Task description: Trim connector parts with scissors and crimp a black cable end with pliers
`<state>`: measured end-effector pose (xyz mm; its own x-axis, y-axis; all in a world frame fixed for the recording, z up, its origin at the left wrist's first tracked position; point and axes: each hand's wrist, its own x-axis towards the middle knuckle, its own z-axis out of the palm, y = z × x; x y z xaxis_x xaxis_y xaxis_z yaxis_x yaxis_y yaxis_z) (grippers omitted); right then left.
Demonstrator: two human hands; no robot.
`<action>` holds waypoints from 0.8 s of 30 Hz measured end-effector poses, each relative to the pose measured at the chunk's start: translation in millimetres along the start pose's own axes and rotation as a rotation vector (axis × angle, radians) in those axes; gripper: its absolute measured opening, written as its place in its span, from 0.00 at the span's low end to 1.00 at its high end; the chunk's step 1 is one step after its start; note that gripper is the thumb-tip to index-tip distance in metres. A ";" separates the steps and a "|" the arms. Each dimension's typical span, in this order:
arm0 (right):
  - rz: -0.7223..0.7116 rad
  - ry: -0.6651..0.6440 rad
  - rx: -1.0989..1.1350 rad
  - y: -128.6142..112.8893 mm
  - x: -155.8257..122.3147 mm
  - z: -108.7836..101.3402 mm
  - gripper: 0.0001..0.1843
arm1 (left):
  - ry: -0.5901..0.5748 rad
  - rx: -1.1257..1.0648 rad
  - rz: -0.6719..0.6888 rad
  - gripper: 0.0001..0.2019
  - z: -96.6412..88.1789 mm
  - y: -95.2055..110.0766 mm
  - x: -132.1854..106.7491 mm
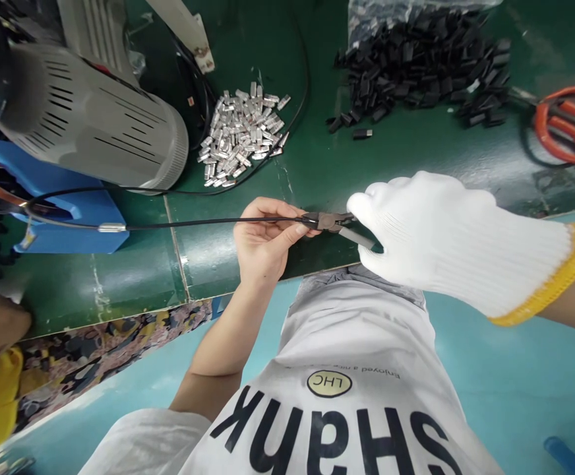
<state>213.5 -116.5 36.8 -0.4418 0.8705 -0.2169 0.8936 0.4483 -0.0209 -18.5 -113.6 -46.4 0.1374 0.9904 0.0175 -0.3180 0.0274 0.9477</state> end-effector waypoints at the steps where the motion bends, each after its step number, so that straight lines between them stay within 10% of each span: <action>1: 0.020 -0.016 -0.059 -1.3 0.0 -1.5 0.13 | -0.004 -0.005 0.004 0.12 0.0 -0.1 0.0; 14: 0.056 0.100 -0.443 -11.2 -13.7 0.5 0.15 | 0.020 0.047 0.005 0.14 1.9 -0.8 -0.8; 24: 0.066 0.011 -0.326 -11.7 -8.3 -10.2 0.13 | 0.044 0.067 -0.020 0.16 5.2 0.4 -0.3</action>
<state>205.9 -126.8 48.8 -0.3863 0.9011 -0.1970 0.8487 0.4309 0.3068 -13.8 -114.5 -44.4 0.1008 0.9948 -0.0142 -0.2515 0.0393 0.9671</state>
